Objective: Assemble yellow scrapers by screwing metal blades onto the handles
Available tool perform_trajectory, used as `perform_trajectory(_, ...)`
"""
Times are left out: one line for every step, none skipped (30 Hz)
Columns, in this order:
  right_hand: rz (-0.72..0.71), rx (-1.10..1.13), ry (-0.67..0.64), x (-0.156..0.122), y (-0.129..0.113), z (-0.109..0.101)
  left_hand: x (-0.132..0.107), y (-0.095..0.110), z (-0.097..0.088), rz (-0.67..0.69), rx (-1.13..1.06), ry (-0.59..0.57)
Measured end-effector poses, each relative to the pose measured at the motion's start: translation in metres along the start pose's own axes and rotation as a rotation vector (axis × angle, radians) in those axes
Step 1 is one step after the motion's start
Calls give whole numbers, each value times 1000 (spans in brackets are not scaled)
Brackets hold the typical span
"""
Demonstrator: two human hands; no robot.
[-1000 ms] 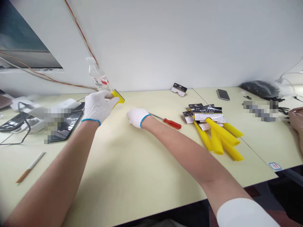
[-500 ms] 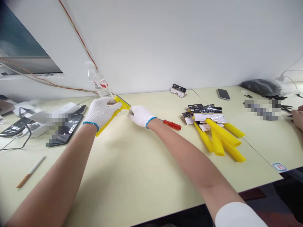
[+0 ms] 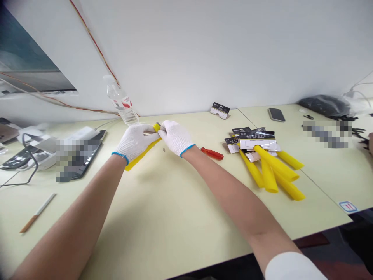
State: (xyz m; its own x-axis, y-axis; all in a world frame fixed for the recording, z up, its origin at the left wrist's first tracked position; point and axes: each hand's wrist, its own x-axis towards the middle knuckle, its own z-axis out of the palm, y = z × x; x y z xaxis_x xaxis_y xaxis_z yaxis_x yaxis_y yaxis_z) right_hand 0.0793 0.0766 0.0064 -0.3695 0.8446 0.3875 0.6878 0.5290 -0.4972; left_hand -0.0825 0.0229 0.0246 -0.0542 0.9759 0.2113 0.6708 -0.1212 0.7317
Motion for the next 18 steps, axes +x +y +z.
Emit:
perform_trajectory(0,9,3,0,0,0,0,0,0,2,-3,-3)
perform_trajectory(1,19,6,0,0,-1,0,0,1,2,-3,-3)
perform_trajectory(4,28,9,1,0,-2,-1,0,1,1,0,-3)
perform_trajectory(9,38,10,1,0,-2,-1,0,2,1,3,-5)
perform_trajectory(14,47,11,1,0,-3,-2,0,2,2,6,-9)
perform_trajectory(20,55,11,2,0,-4,-2,0,2,3,7,-16)
perform_trajectory(26,64,10,1,0,-5,-3,0,2,2,2,-28)
perform_trajectory(34,72,9,1,1,-6,-4,0,3,0,-12,-44)
perform_trajectory(40,81,9,1,2,-7,-4,1,3,-4,-36,-64)
perform_trajectory(46,90,7,1,4,-9,-5,1,4,-13,-67,-85)
perform_trajectory(51,100,5,0,6,-10,-6,2,4,-24,-102,-107)
perform_trajectory(55,109,3,0,8,-12,-7,3,4,-36,-137,-129)
perform_trajectory(58,117,1,0,10,-13,-8,4,4,-45,-165,-149)
perform_trajectory(58,124,0,0,13,-15,-9,5,4,-53,-185,-162)
perform_trajectory(58,131,-1,1,15,-16,-9,7,3,-58,-200,-171)
perform_trajectory(57,137,-3,2,17,-16,-10,9,2,-59,-212,-181)
perform_trajectory(55,144,-9,2,19,-16,-11,10,0,-61,-225,-189)
perform_trajectory(51,151,-20,3,21,-16,-11,12,-2,-64,-239,-200)
